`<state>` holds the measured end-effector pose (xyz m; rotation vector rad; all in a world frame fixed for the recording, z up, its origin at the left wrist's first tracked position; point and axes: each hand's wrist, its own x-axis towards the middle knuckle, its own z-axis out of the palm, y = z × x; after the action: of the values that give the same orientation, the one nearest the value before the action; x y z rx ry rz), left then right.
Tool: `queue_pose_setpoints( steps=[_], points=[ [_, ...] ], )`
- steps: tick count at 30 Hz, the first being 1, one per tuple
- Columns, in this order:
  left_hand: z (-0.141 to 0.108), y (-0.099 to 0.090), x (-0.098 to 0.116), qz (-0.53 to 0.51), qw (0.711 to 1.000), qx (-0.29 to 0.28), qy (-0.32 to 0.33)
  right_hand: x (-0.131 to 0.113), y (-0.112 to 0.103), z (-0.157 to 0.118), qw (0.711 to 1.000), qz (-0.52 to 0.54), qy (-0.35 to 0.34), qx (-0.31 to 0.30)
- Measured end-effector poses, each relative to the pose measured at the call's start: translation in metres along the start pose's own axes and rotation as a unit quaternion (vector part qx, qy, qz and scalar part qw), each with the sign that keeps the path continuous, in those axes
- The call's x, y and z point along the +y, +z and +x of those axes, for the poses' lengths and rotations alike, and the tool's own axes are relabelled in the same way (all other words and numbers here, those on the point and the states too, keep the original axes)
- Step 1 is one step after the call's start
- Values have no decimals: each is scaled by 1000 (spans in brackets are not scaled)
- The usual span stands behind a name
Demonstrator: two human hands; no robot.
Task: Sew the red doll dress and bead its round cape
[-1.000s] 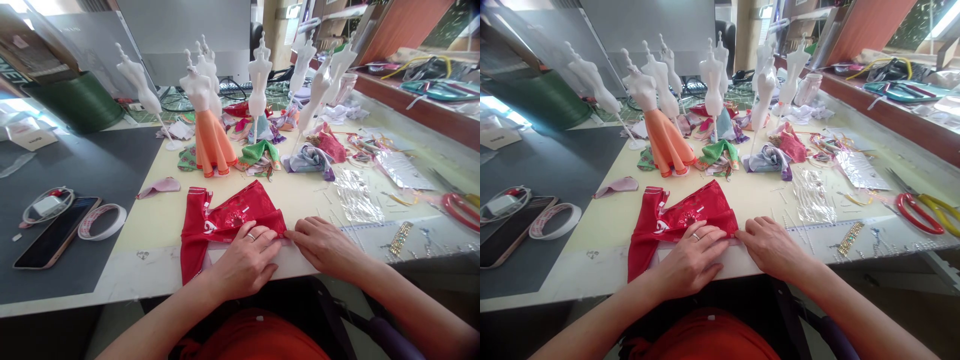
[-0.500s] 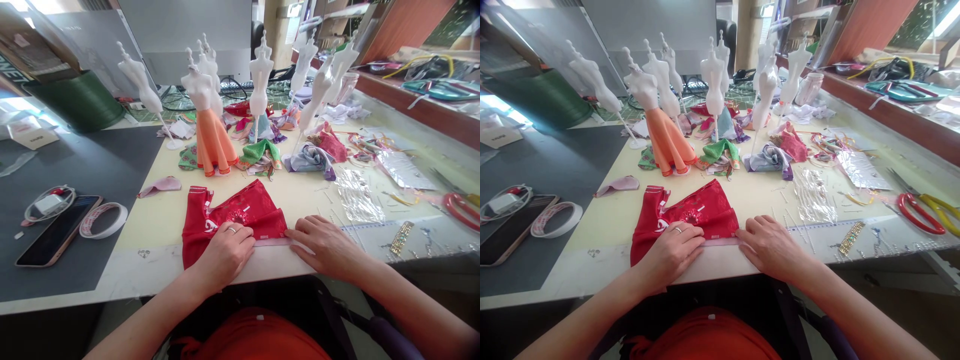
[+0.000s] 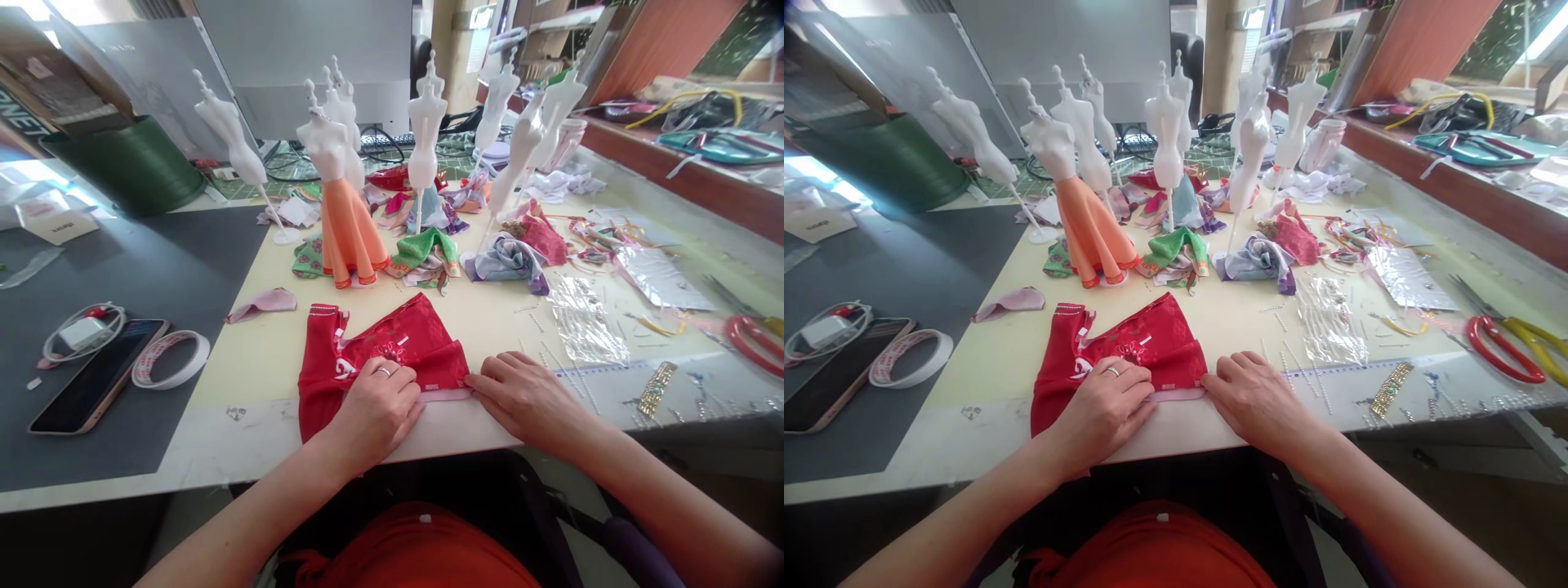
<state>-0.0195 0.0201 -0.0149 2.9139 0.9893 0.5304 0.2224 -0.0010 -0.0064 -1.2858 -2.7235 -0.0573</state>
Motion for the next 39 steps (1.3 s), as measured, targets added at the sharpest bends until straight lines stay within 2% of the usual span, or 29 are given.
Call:
queue_pose_setpoints(
  steps=[4, 9, 18, 27, 39],
  points=[
    [2, -4, 1, -10, 1000, -24, -12, 0, 1, 1, 1000, -9, 7, -9],
    [5, -4, 2, 1, 1000, -24, -10, 0, 1, 1, 1000, -10, 10, -9],
    [7, -4, 3, 13, 999, -36, -18, -1, 3, 2, 999, 31, 34, 27],
    [11, -2, 3, 40, 997, -58, -17, -2, 7, -3, 987, 119, 81, 74],
    [10, 1, 3, 31, 999, -36, -19, -8, 1, -2, 995, 85, 14, 51]
  ],
)
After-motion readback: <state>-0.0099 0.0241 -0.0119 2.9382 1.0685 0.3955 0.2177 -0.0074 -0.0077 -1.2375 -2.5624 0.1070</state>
